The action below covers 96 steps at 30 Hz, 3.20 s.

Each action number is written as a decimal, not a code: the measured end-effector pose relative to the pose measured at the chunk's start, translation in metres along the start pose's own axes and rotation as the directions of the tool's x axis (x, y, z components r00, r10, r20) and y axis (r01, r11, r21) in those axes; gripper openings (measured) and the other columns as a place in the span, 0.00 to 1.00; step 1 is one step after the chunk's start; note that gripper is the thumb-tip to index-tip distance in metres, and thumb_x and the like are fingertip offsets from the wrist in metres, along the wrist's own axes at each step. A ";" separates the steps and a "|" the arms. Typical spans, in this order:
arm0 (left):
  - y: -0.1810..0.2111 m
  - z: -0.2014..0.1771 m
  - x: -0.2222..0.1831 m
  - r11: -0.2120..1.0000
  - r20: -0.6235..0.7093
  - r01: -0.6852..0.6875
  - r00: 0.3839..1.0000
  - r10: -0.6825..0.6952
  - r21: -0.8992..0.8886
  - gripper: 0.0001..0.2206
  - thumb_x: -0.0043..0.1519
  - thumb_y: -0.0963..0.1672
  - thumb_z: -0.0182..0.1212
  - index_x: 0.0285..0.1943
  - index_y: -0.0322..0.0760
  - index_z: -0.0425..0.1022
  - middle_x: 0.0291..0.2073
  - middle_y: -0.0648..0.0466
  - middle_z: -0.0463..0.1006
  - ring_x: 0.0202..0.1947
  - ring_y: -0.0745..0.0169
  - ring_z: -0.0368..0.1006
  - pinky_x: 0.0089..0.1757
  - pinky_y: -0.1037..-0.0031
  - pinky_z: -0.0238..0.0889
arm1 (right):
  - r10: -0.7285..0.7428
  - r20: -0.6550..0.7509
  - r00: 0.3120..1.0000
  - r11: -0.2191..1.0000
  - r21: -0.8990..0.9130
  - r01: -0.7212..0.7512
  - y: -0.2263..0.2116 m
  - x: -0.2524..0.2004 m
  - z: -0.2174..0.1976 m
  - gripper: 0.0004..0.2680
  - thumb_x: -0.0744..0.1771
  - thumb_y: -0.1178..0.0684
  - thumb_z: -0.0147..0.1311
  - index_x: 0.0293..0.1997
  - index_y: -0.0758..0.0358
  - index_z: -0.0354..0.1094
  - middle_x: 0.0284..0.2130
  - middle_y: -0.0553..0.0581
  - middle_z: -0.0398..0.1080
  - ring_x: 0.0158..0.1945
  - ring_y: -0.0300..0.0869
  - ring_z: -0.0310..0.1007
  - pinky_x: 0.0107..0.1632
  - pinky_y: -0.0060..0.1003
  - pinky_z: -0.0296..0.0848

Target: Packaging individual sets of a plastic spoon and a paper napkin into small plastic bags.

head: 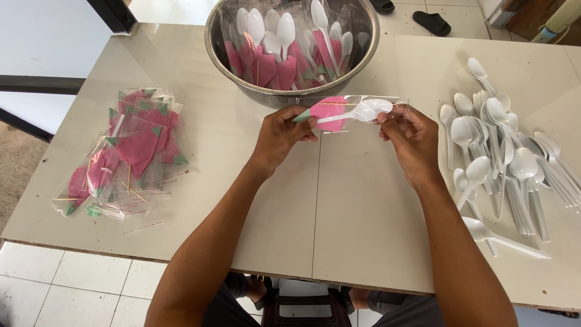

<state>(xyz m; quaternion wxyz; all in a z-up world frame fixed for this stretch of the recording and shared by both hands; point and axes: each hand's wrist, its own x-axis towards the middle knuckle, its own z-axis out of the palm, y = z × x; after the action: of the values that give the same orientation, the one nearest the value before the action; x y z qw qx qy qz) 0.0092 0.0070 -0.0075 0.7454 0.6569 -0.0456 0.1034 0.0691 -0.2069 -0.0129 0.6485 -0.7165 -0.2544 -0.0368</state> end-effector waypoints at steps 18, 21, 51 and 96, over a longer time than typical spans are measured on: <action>0.046 0.011 0.012 0.929 -0.096 -0.365 0.924 0.370 0.068 0.14 0.54 0.39 0.54 0.45 0.37 0.56 0.41 0.53 0.61 0.42 0.61 0.63 0.41 0.71 0.65 | 0.006 -0.114 0.993 1.000 0.005 -0.005 -0.020 0.001 0.004 0.11 0.67 0.51 0.35 0.52 0.63 0.48 0.27 0.60 0.62 0.25 0.37 0.59 0.32 0.26 0.59; 0.063 0.007 0.043 0.920 -0.196 -0.331 0.908 0.371 0.209 0.18 0.51 0.37 0.54 0.48 0.42 0.54 0.46 0.52 0.62 0.34 0.64 0.68 0.28 0.80 0.67 | 0.067 -0.113 0.991 0.989 -0.126 -0.081 -0.040 -0.002 0.012 0.07 0.65 0.54 0.37 0.46 0.61 0.55 0.23 0.56 0.65 0.22 0.35 0.58 0.32 0.27 0.61; 0.025 -0.169 -0.077 -0.228 -0.390 0.502 0.829 0.400 0.834 0.03 0.50 0.48 0.60 0.31 0.59 0.74 0.21 0.55 0.71 0.22 0.57 0.71 0.27 0.68 0.66 | -0.108 0.075 0.991 0.944 -0.306 0.126 -0.012 -0.002 0.008 0.05 0.63 0.61 0.43 0.35 0.63 0.66 0.20 0.60 0.68 0.21 0.43 0.66 0.25 0.31 0.65; 0.010 0.011 0.001 0.888 -0.139 -0.236 0.940 0.311 0.395 0.08 0.53 0.38 0.55 0.39 0.40 0.69 0.25 0.51 0.76 0.17 0.69 0.68 0.24 0.81 0.63 | 0.264 -0.284 0.922 0.955 0.214 -0.207 0.006 0.009 -0.025 0.07 0.60 0.57 0.58 0.36 0.60 0.65 0.25 0.53 0.65 0.20 0.32 0.63 0.26 0.22 0.66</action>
<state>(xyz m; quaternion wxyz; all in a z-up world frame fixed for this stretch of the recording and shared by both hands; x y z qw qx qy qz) 0.0089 -0.0030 0.0038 0.5857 0.7595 -0.0431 0.2796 0.0862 -0.2275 -0.0115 0.7421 -0.6656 -0.0636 -0.0470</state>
